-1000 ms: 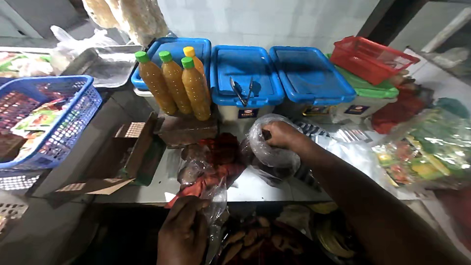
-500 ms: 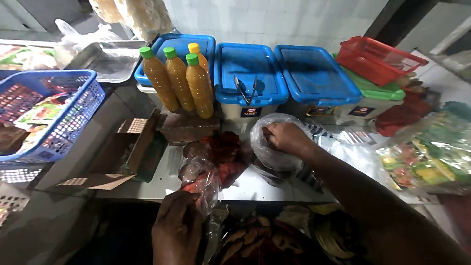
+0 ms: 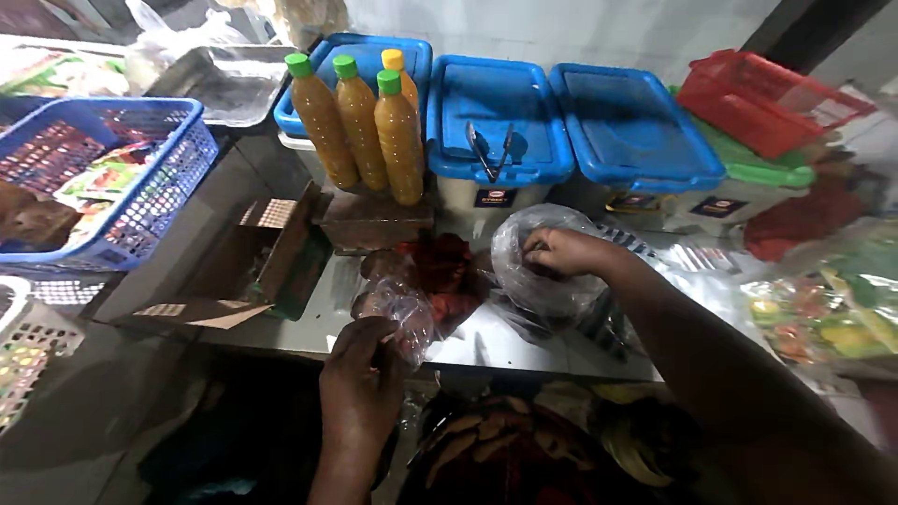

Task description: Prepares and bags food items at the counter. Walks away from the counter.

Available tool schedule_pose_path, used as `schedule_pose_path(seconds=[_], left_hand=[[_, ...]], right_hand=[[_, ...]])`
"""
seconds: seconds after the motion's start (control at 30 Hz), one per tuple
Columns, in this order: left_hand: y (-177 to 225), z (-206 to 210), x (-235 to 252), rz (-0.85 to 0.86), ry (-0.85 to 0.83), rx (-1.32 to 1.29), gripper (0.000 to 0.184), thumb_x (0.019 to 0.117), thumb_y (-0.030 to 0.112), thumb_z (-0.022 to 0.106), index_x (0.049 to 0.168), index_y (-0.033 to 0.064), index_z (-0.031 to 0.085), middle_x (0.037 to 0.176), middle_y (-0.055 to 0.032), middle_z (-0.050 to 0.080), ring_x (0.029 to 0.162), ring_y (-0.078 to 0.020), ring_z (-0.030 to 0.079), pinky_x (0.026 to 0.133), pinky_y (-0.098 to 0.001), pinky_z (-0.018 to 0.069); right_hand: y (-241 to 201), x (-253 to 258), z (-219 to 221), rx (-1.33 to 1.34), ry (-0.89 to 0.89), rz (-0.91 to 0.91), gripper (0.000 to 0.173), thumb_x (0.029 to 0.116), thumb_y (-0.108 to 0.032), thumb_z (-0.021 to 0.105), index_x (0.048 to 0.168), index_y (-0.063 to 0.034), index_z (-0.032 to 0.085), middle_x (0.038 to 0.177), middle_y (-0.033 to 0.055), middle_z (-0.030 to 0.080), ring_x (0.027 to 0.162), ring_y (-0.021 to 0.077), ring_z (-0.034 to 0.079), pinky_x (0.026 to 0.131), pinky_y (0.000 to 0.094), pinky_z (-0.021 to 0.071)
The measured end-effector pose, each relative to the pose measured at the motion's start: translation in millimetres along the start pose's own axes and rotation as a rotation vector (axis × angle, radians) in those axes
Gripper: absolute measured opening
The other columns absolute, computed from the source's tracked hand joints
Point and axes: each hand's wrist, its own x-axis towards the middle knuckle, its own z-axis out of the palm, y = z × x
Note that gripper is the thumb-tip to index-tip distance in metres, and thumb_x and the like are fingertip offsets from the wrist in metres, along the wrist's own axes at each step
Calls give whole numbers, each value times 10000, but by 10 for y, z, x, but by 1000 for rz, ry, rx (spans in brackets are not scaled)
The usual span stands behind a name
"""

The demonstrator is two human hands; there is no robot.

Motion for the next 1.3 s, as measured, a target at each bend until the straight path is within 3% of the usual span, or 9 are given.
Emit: schedule_pose_path(seconds=[0.17,0.3,0.5,0.6,0.73,0.83,0.97,1.1,1.3], left_hand=[[-54,43,-42,-19,-5,-28,192,929,109,615,1075,115,740,1138,-12,689,856,-35,661,689,-201,578],[-76,49,-59,-43,-27,-22,216,924,99,626,1107,120,739,1181,-17,699,868,-38,674,702,-218,588],[-50,72,-42,-62,-29,-82,213,911,95,652,1102,120,741,1158,-14,691,837,-44,666,688,-217,586],[13,96,1,-43,-3,-151,164,921,93,668,1064,102,748,1120,-21,686,800,-58,672,668,-220,604],[101,219,32,5,8,-176,160,924,63,638,1032,99,750,1060,-14,706,887,-82,680,752,-263,605],[115,272,83,3,-44,-186,155,914,58,682,1045,106,751,1090,-13,708,951,-92,690,824,-284,620],[108,348,125,-1,-89,-160,211,881,42,670,1047,134,763,1093,11,719,1001,-77,673,874,-280,592],[128,382,124,25,-71,-165,209,878,40,660,1040,129,757,1074,8,715,977,-76,674,849,-271,596],[108,364,75,13,-61,-142,224,889,37,662,1078,119,751,1132,3,715,979,-66,685,827,-254,610]], right_hand=[[39,80,-19,50,-57,87,396,968,-344,676,1277,-96,666,1083,175,717,945,334,708,839,590,570],[58,51,-103,151,-128,63,300,949,-316,730,1163,-107,748,1017,132,728,845,271,692,760,517,576],[-87,-135,-179,316,-120,7,362,869,-146,828,1155,-3,658,975,169,708,855,278,694,797,478,592],[-106,-241,-186,303,-55,-7,513,843,-146,853,1283,0,634,990,184,724,869,295,712,846,506,597],[-21,-375,-94,143,90,-66,302,840,-235,864,1050,-63,732,939,112,731,855,251,713,824,517,602],[-89,-408,-92,65,52,-110,318,894,-253,797,1136,-78,685,1033,123,705,958,258,686,898,523,562],[-118,-489,-123,27,162,-101,426,852,-299,803,1209,-117,655,1048,132,703,960,297,685,867,580,557],[-186,-509,-134,-38,284,-132,756,842,-225,800,1512,-189,452,1107,158,703,998,363,685,899,627,542],[-115,-414,-15,-219,312,-225,409,971,-302,661,1369,-205,654,1217,130,717,1126,350,682,978,614,524]])
